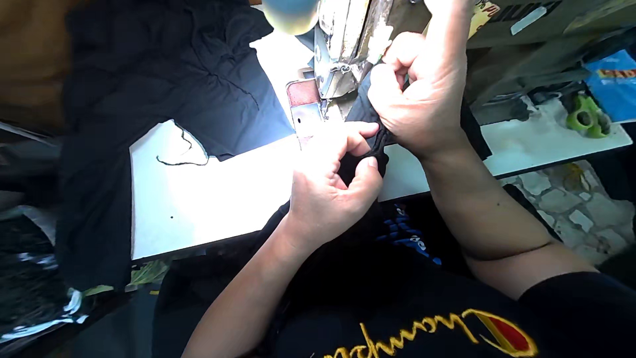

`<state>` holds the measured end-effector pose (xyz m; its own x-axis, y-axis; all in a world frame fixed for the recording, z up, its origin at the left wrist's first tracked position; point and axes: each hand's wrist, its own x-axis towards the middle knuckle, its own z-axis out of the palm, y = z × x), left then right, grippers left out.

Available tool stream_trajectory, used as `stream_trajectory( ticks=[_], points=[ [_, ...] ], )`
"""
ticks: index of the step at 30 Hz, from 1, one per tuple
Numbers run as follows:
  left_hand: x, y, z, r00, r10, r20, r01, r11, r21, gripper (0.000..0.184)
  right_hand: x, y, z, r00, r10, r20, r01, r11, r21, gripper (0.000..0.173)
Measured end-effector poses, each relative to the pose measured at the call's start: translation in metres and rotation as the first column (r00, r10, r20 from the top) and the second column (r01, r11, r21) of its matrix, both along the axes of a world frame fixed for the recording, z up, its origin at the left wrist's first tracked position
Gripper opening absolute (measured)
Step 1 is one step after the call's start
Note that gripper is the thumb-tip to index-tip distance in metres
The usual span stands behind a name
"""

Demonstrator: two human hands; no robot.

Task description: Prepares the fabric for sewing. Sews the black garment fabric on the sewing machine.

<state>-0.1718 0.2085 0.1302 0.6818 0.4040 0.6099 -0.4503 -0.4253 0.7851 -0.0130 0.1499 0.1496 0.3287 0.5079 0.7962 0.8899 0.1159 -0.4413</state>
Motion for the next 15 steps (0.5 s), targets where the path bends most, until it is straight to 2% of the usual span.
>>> stream_trajectory(
  ticks=[2,4,6,8,9,10,12,13,14,15],
  points=[
    [0.0,0.001,-0.001,1.0,-0.011,0.0,0.011,1.0,0.001,0.005,-0.001,0.002,0.0,1.0,-0.022,0.002,0.022,1.0,-0.003,0.044],
    [-0.001,0.005,-0.004,0.998,-0.059,0.009,0.058,0.998,0.032,0.01,-0.002,-0.002,0.001,0.999,-0.032,-0.008,0.032,0.998,-0.054,0.052],
    [-0.004,0.011,-0.012,0.995,-0.096,0.0,0.094,0.981,0.171,0.019,-0.003,-0.011,0.006,0.998,-0.024,-0.05,0.018,0.993,-0.117,0.064],
    [-0.009,0.02,-0.019,0.995,-0.073,-0.063,0.091,0.924,0.371,0.023,-0.004,-0.023,0.009,0.974,0.101,-0.202,-0.115,0.992,-0.059,0.071],
    [-0.01,0.023,-0.019,0.993,-0.06,-0.097,0.095,0.909,0.405,0.02,-0.006,-0.031,0.008,0.922,0.213,-0.323,-0.22,0.975,0.014,0.072],
    [-0.012,0.025,-0.016,0.992,-0.048,-0.119,0.09,0.92,0.382,0.017,-0.01,-0.043,0.005,0.827,0.336,-0.451,-0.337,0.938,0.08,0.069],
    [-0.017,0.029,0.001,0.992,-0.077,-0.101,0.097,0.972,0.212,0.012,-0.019,-0.07,-0.008,0.559,0.511,-0.653,-0.597,0.794,0.11,0.061],
    [-0.02,0.031,0.011,0.988,-0.135,-0.076,0.143,0.984,0.108,0.009,-0.023,-0.084,-0.016,0.451,0.53,-0.718,-0.71,0.701,0.071,0.055],
    [-0.023,0.032,0.02,0.97,-0.237,-0.049,0.237,0.971,0.011,0.007,-0.027,-0.095,-0.021,0.376,0.551,-0.745,-0.794,0.606,0.047,0.042],
    [-0.027,0.034,0.027,0.915,-0.401,-0.039,0.398,0.915,-0.071,0.006,-0.029,-0.104,-0.024,0.352,0.593,-0.724,-0.842,0.539,0.032,0.026]
  ],
)
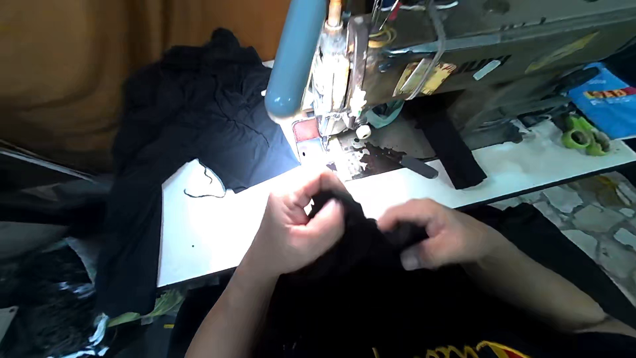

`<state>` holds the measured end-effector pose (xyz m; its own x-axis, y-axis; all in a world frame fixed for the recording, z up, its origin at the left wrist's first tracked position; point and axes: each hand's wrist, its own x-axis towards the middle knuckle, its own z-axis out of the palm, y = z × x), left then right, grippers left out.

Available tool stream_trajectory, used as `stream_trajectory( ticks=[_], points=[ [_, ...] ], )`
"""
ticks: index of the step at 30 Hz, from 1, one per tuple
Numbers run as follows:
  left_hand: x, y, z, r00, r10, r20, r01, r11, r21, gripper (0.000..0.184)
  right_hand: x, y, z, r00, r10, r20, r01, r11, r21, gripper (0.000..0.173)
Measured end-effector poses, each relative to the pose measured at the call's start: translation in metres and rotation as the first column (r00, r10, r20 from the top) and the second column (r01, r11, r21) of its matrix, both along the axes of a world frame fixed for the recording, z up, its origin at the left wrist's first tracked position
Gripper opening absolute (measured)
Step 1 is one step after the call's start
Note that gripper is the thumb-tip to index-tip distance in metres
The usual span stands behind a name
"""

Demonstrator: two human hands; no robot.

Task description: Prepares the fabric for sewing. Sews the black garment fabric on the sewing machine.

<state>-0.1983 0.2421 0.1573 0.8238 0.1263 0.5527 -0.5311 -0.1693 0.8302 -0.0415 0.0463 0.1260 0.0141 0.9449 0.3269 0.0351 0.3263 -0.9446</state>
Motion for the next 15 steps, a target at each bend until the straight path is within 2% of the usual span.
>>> stream_trajectory(
  ticks=[1,2,3,4,5,6,7,8,10,11,12,13,14,15],
  points=[
    [-0.001,0.003,0.003,0.97,-0.235,-0.056,0.234,0.972,-0.033,0.014,0.003,-0.007,0.002,0.999,0.043,0.019,-0.044,0.997,0.059,0.017],
    [0.001,0.006,0.003,0.882,-0.447,-0.149,0.445,0.894,-0.049,0.03,0.008,-0.016,0.007,0.998,0.059,0.015,-0.061,0.991,0.122,0.014],
    [0.008,0.007,-0.002,0.823,-0.501,-0.267,0.517,0.856,-0.013,0.042,0.013,-0.024,0.014,0.998,0.058,-0.004,-0.057,0.985,0.161,0.014],
    [0.013,0.01,-0.008,0.797,-0.412,-0.441,0.493,0.866,0.081,0.046,0.016,-0.032,0.02,0.999,0.047,-0.024,-0.043,0.985,0.168,0.016],
    [0.018,0.014,-0.013,0.764,-0.241,-0.598,0.432,0.88,0.197,0.04,0.019,-0.037,0.023,1.0,0.0,0.003,0.0,0.99,0.144,0.017],
    [0.022,0.019,-0.019,0.706,-0.101,-0.701,0.373,0.895,0.246,0.033,0.02,-0.04,0.023,0.994,-0.091,0.061,0.084,0.992,0.097,0.016],
    [0.023,0.025,-0.029,0.679,-0.035,-0.733,0.294,0.928,0.227,0.024,0.022,-0.04,0.019,0.975,-0.194,0.106,0.189,0.981,0.049,0.016],
    [0.021,0.031,-0.04,0.693,-0.016,-0.72,0.182,0.971,0.153,0.018,0.024,-0.039,0.011,0.955,-0.279,0.1,0.279,0.96,0.017,0.019],
    [0.014,0.04,-0.056,0.796,0.012,-0.606,-0.08,0.993,-0.085,0.013,0.033,-0.034,-0.01,0.9,-0.436,-0.002,0.436,0.9,0.001,0.025],
    [0.015,0.043,-0.059,0.837,0.071,-0.542,-0.171,0.976,-0.136,0.014,0.037,-0.032,-0.02,0.853,-0.523,-0.009,0.523,0.853,0.003,0.022],
    [0.02,0.044,-0.059,0.84,0.208,-0.5,-0.261,0.965,-0.037,0.014,0.041,-0.031,-0.028,0.794,-0.604,0.06,0.605,0.796,0.008,0.023],
    [0.027,0.045,-0.059,0.794,0.388,-0.467,-0.332,0.922,0.201,0.008,0.043,-0.028,-0.035,0.715,-0.666,0.211,0.68,0.733,0.01,0.025],
    [0.037,0.047,-0.058,0.736,0.527,-0.425,-0.33,0.828,0.454,0.013,0.044,-0.025,-0.04,0.635,-0.667,0.39,0.724,0.689,0.0,0.028],
    [0.049,0.049,-0.057,0.698,0.604,-0.385,-0.26,0.714,0.65,0.02,0.045,-0.02,-0.044,0.577,-0.61,0.544,0.742,0.67,-0.034,0.032]
  ],
)
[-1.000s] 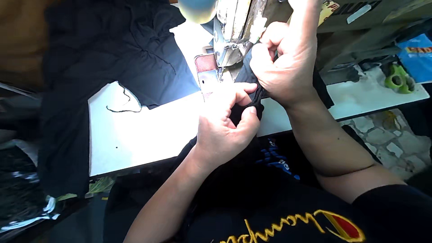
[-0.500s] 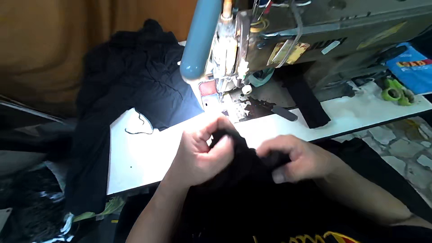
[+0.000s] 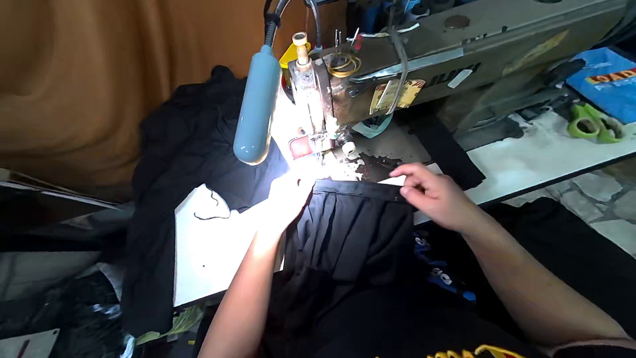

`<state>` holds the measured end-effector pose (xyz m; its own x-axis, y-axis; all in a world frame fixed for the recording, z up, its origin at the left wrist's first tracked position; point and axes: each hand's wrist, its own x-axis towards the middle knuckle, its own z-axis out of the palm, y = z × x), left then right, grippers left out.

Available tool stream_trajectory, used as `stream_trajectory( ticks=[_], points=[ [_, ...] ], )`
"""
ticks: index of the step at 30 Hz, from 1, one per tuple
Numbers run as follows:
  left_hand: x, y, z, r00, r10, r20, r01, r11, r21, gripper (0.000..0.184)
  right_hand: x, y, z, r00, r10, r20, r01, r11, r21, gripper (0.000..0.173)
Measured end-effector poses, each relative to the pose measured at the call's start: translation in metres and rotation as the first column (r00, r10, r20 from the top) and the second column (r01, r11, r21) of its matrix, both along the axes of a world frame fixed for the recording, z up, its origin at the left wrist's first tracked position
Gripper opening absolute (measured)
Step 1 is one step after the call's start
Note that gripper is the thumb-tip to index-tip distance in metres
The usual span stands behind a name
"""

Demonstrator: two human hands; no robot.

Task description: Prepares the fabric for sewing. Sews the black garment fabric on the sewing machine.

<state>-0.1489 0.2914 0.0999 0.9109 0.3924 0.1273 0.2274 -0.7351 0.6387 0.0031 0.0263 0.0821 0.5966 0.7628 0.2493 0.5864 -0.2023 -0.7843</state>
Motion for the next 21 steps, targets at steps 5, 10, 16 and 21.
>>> stream_trajectory(
  ticks=[5,10,16,21],
  points=[
    [0.063,0.011,-0.012,0.926,0.144,-0.349,-0.092,0.983,0.161,0.028,0.001,0.027,-0.004,0.996,-0.083,0.032,0.089,0.917,-0.389,0.034],
    [0.088,0.005,-0.017,0.897,0.323,-0.303,-0.245,0.932,0.269,0.038,0.005,0.038,-0.014,0.98,-0.183,0.08,0.2,0.891,-0.407,0.034],
    [0.035,-0.005,-0.004,0.957,0.166,-0.237,-0.105,0.962,0.253,0.037,0.006,0.025,-0.017,0.987,-0.161,-0.026,0.141,0.924,-0.354,0.034],
    [-0.109,-0.046,0.006,0.884,-0.125,-0.451,-0.063,0.923,-0.379,0.039,0.001,0.004,-0.027,0.976,-0.12,-0.179,0.084,0.976,-0.199,0.031]
  ],
)
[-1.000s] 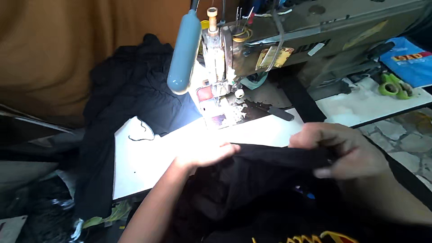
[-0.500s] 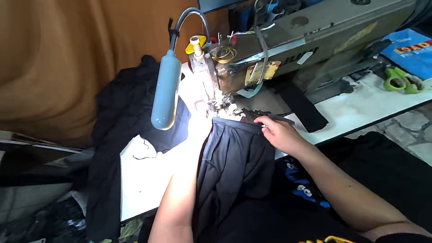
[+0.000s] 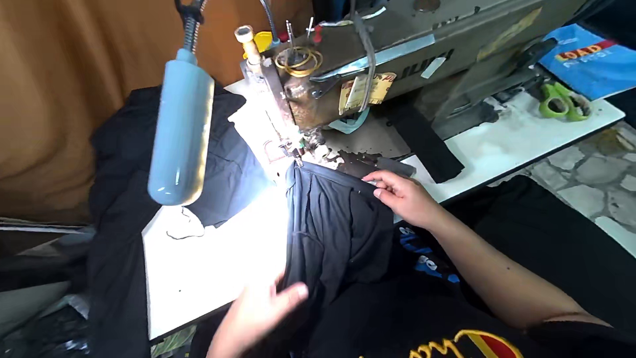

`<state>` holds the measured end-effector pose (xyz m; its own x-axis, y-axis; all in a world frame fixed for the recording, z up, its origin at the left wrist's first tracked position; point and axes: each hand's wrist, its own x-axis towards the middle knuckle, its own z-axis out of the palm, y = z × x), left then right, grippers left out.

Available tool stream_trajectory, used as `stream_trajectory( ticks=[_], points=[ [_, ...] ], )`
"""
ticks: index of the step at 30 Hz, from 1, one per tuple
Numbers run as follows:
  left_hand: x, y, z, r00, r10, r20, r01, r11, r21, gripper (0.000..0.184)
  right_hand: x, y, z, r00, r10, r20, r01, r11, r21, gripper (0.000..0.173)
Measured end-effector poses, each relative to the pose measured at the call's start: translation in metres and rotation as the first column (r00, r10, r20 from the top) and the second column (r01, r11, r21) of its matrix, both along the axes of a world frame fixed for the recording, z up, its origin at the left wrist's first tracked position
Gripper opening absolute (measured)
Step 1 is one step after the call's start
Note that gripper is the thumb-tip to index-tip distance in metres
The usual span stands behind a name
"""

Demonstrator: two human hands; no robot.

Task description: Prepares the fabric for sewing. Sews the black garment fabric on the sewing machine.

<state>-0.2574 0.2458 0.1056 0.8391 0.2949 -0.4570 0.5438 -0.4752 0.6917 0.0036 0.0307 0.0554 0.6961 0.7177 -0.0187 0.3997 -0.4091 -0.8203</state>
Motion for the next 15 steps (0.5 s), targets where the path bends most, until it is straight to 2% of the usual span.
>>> stream_trajectory(
  ticks=[2,4,5,7,9,10,12,13,15],
  points=[
    [-0.036,-0.013,-0.031,0.994,-0.005,-0.109,0.004,1.0,-0.003,0.054,0.0,0.001,0.001,0.999,0.024,0.038,-0.023,0.999,-0.027,0.034],
    [-0.054,-0.025,-0.084,0.978,0.056,-0.202,-0.042,0.997,0.068,0.077,0.0,0.005,0.001,0.996,0.051,0.071,-0.047,0.998,-0.052,0.037],
    [-0.058,-0.032,-0.113,0.975,0.109,-0.195,-0.088,0.989,0.117,0.08,0.0,0.007,0.002,0.994,0.06,0.086,-0.055,0.997,-0.059,0.037],
    [-0.057,-0.048,-0.159,0.968,0.238,-0.075,-0.225,0.963,0.149,0.074,-0.001,0.01,0.004,0.994,0.075,0.082,-0.068,0.994,-0.085,0.038],
    [-0.048,-0.059,-0.17,0.932,0.361,0.041,-0.363,0.919,0.153,0.049,-0.003,0.01,0.007,0.994,0.093,0.051,-0.087,0.99,-0.115,0.041],
    [-0.046,-0.055,-0.156,0.925,0.379,-0.001,-0.375,0.917,0.137,0.04,-0.005,0.009,0.008,0.994,0.098,0.041,-0.093,0.988,-0.123,0.042],
    [-0.057,-0.029,-0.1,0.944,0.288,-0.161,-0.281,0.957,0.068,0.034,-0.01,0.006,0.01,0.995,0.099,0.019,-0.096,0.988,-0.124,0.042],
    [-0.072,-0.011,-0.065,0.963,0.211,-0.169,-0.2,0.976,0.083,0.034,-0.013,0.006,0.011,0.995,0.101,-0.01,-0.101,0.988,-0.119,0.042],
    [-0.109,0.028,0.009,0.983,0.172,-0.067,-0.148,0.953,0.265,0.042,-0.025,0.01,0.016,0.986,0.134,-0.098,-0.145,0.983,-0.115,0.041]
  ],
)
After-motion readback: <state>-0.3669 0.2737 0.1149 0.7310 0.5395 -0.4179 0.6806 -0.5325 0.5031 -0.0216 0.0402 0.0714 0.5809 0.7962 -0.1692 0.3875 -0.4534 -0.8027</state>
